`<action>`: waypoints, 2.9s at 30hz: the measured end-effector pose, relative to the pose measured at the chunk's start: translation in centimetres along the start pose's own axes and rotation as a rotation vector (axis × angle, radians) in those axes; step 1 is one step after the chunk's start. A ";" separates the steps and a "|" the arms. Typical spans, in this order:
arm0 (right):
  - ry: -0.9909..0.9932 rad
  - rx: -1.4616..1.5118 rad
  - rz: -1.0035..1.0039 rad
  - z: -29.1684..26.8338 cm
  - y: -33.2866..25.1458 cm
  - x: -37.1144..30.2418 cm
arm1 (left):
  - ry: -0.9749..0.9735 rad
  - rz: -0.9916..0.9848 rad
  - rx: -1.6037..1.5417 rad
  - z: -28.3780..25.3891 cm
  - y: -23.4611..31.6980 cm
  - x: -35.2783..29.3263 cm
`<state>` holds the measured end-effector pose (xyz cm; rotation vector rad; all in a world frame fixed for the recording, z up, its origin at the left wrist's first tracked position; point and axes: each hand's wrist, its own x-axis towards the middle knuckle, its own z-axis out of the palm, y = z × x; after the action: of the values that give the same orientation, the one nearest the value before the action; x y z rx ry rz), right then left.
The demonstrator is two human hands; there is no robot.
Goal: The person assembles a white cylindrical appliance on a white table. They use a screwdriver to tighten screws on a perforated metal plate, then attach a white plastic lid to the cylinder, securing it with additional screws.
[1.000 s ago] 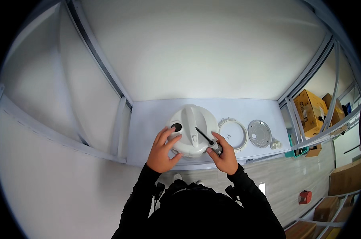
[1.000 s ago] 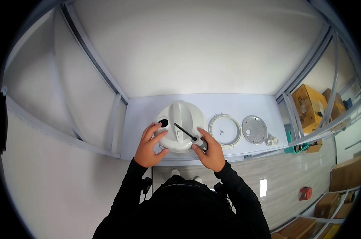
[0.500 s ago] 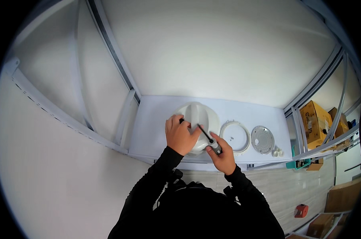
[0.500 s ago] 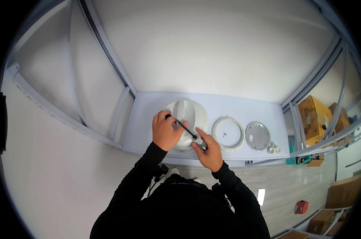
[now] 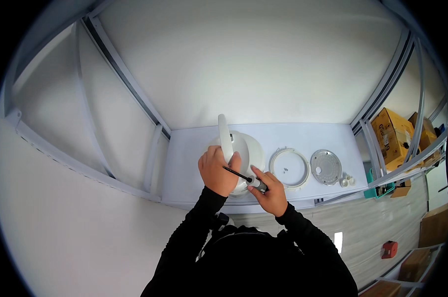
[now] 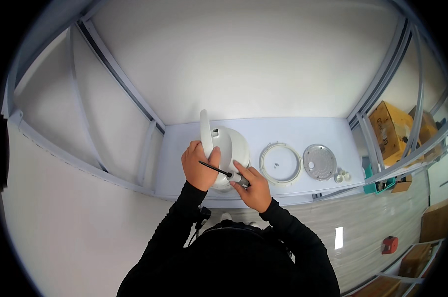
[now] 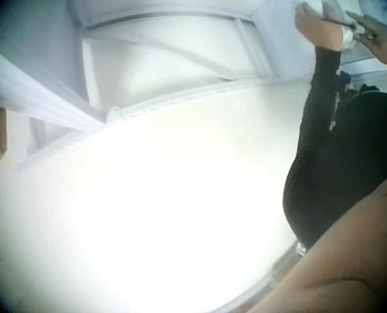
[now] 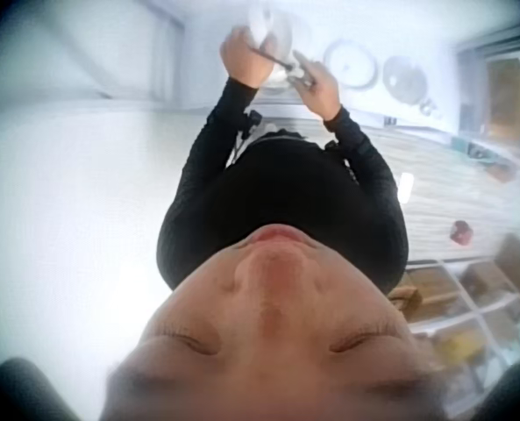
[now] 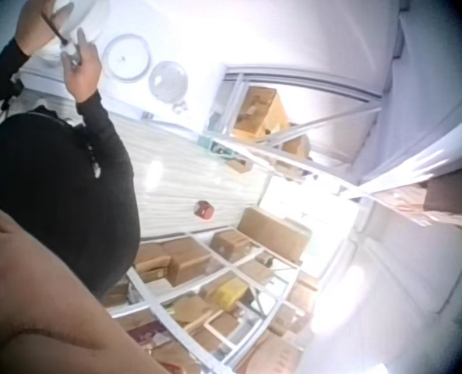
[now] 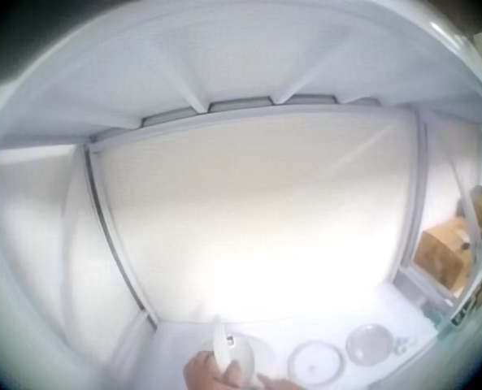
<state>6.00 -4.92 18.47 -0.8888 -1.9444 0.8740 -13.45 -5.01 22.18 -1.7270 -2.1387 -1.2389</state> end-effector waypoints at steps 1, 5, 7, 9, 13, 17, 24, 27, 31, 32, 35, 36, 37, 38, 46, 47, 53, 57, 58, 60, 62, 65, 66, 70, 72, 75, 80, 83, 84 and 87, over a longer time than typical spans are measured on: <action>0.003 0.005 -0.003 0.0 0.1 0.0 | 0.020 0.031 -0.016 -0.4 0.3 0.3; -0.003 0.044 0.014 0.0 -0.1 0.1 | -0.061 -0.181 -0.422 -2.5 1.6 0.7; 0.024 0.065 -0.010 0.0 0.0 0.2 | -0.056 -0.217 -0.510 -3.6 1.2 0.7; 0.089 0.080 -0.081 0.3 0.7 0.5 | -0.073 -0.245 -0.454 -4.7 -0.1 0.9; 0.116 0.104 -0.097 0.1 0.9 1.4 | 0.055 -0.223 -0.325 -6.5 -4.7 0.5; 0.124 0.116 -0.122 -0.1 0.0 2.5 | 0.040 -0.340 -0.121 -5.9 -11.4 -1.9; 0.141 0.130 -0.104 0.5 0.5 2.9 | 0.006 -0.550 -0.289 0.9 -19.4 -8.5; 0.152 0.139 -0.122 0.6 0.2 3.1 | -0.154 -0.784 -0.423 2.8 -21.4 -9.8; 0.160 0.139 -0.105 0.9 0.2 2.9 | -0.215 -0.574 -0.133 5.2 -21.7 -11.2; 0.150 0.120 -0.104 0.9 0.1 2.8 | -0.245 -0.604 -0.131 5.4 -21.3 -11.1; 0.097 0.079 -0.079 0.8 -0.1 2.4 | -0.305 -0.613 -0.168 6.2 -21.2 -11.1; 0.065 0.076 -0.054 0.6 0.2 2.1 | -0.320 -0.602 -0.188 6.4 -21.3 -11.2; 0.039 0.073 -0.027 0.4 0.5 1.8 | -0.346 -0.620 -0.192 6.5 -21.0 -11.0; 0.040 0.066 -0.020 0.4 0.7 1.6 | -0.371 -0.638 -0.197 6.7 -20.6 -10.8; 0.031 0.079 -0.020 0.3 0.3 1.5 | -0.356 -0.675 -0.175 7.4 -18.6 -11.2; 0.024 0.078 -0.018 0.2 0.2 1.4 | -0.370 -0.679 -0.176 7.3 -18.6 -11.2; -0.002 0.053 0.005 0.1 0.1 1.4 | -0.417 -0.632 -0.218 7.6 -19.1 -11.5; -0.001 0.086 0.069 0.0 -0.4 1.3 | -0.406 -0.422 -0.052 7.7 -20.2 -12.1; -0.002 0.085 0.062 0.0 -0.3 1.3 | -0.418 -0.433 -0.038 7.6 -19.9 -11.9; -0.029 0.062 0.063 -0.2 -0.1 1.2 | -0.440 -0.456 -0.009 7.1 -19.2 -11.6; -0.045 0.044 0.058 -0.3 0.3 1.2 | -0.291 -0.396 -0.026 6.3 -18.7 -11.0; -0.054 0.014 0.050 -0.6 0.7 1.0 | -0.087 -0.380 -0.211 3.6 -16.0 -8.0; -0.060 -0.005 0.050 -0.7 0.7 1.0 | -0.022 -0.388 -0.301 2.4 -14.7 -6.5; -0.075 -0.013 0.064 -0.9 0.4 0.9 | 0.006 -0.348 -0.501 0.8 -12.1 -3.3; -0.057 -0.002 0.099 -0.6 1.0 0.6 | -0.049 -0.359 -0.548 1.4 -11.5 -2.7; -0.074 -0.049 0.144 -0.5 1.0 0.3 | -0.171 -0.438 -0.683 2.6 -11.9 -2.3; -0.143 -0.228 0.141 -1.7 0.1 0.2 | -0.212 -0.475 -0.861 3.3 -11.6 -2.5; -0.111 -0.243 0.118 -1.7 -0.2 0.0 | -0.198 -0.481 -0.964 3.6 -11.8 -2.7; -0.103 -0.218 0.118 -1.6 -0.4 -0.1 | -0.195 -0.482 -0.992 3.6 -12.0 -2.8; -0.068 -0.181 0.099 -1.6 -0.1 -0.3 | -0.198 -0.490 -1.024 3.4 -11.6 -2.9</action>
<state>7.51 -4.82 19.10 -1.0813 -2.0776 0.8025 -21.14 -5.09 12.40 -1.6366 -2.2731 -2.7599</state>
